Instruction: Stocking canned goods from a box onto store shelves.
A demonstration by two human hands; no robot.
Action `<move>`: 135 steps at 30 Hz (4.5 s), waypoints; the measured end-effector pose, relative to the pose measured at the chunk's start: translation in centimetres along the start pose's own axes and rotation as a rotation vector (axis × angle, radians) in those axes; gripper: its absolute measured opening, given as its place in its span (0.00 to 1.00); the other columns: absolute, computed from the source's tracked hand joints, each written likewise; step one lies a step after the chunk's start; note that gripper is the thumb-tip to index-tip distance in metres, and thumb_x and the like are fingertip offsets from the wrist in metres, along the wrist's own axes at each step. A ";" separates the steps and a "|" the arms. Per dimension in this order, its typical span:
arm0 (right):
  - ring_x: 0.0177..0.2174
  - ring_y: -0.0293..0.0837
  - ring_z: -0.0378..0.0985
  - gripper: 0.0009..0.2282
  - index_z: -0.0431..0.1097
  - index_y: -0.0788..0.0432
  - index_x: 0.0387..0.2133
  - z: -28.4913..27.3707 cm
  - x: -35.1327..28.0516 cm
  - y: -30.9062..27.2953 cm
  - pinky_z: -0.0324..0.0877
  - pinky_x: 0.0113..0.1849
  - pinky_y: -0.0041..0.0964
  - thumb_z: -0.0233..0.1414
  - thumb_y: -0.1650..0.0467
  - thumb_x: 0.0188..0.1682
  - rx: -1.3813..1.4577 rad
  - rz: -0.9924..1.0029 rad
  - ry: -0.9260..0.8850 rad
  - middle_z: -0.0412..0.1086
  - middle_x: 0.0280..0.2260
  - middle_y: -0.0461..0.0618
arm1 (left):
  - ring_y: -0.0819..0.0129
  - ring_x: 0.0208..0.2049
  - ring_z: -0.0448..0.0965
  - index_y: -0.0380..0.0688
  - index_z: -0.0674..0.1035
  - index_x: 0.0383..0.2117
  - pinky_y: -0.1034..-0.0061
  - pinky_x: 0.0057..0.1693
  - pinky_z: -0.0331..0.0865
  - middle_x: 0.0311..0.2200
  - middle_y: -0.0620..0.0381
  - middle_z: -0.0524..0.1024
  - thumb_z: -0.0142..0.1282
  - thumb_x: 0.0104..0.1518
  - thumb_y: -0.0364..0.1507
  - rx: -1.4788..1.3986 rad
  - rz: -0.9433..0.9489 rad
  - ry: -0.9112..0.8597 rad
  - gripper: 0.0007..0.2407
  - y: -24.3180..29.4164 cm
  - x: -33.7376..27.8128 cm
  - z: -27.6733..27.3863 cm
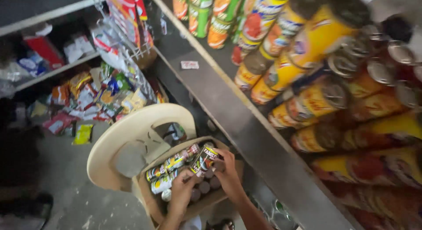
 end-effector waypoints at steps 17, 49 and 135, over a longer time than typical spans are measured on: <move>0.65 0.54 0.60 0.25 0.61 0.64 0.58 -16.7 -11.2 -19.6 0.65 0.60 0.51 0.52 0.83 0.44 0.254 -0.525 0.391 0.50 0.67 0.58 | 0.61 0.47 0.82 0.38 0.79 0.47 0.69 0.54 0.72 0.43 0.49 0.83 0.76 0.34 0.23 0.338 0.850 -0.184 0.28 23.9 -12.3 18.3; 0.58 0.49 0.72 0.20 0.69 0.61 0.48 -42.8 -32.8 -46.1 0.76 0.54 0.39 0.63 0.83 0.43 -1.191 -0.483 1.087 0.64 0.55 0.55 | 0.41 0.41 0.81 0.32 0.75 0.39 0.55 0.46 0.74 0.33 0.36 0.81 0.64 0.52 0.33 0.755 1.337 -1.127 0.16 40.1 -36.3 55.7; 0.44 0.36 0.81 0.15 0.73 0.53 0.53 -29.7 -24.7 -12.6 0.75 0.42 0.29 0.48 0.65 0.56 -0.398 -0.071 0.045 0.75 0.52 0.47 | 0.49 0.49 0.83 0.38 0.76 0.54 0.63 0.54 0.77 0.49 0.43 0.80 0.62 0.50 0.22 0.411 1.712 -0.857 0.22 29.6 -25.0 30.5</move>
Point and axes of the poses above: each hand's wrist, its own x-axis towards the middle knuckle, its own z-axis out of the palm, y = z × x, the point moved 5 cm from there along x, towards the middle knuckle
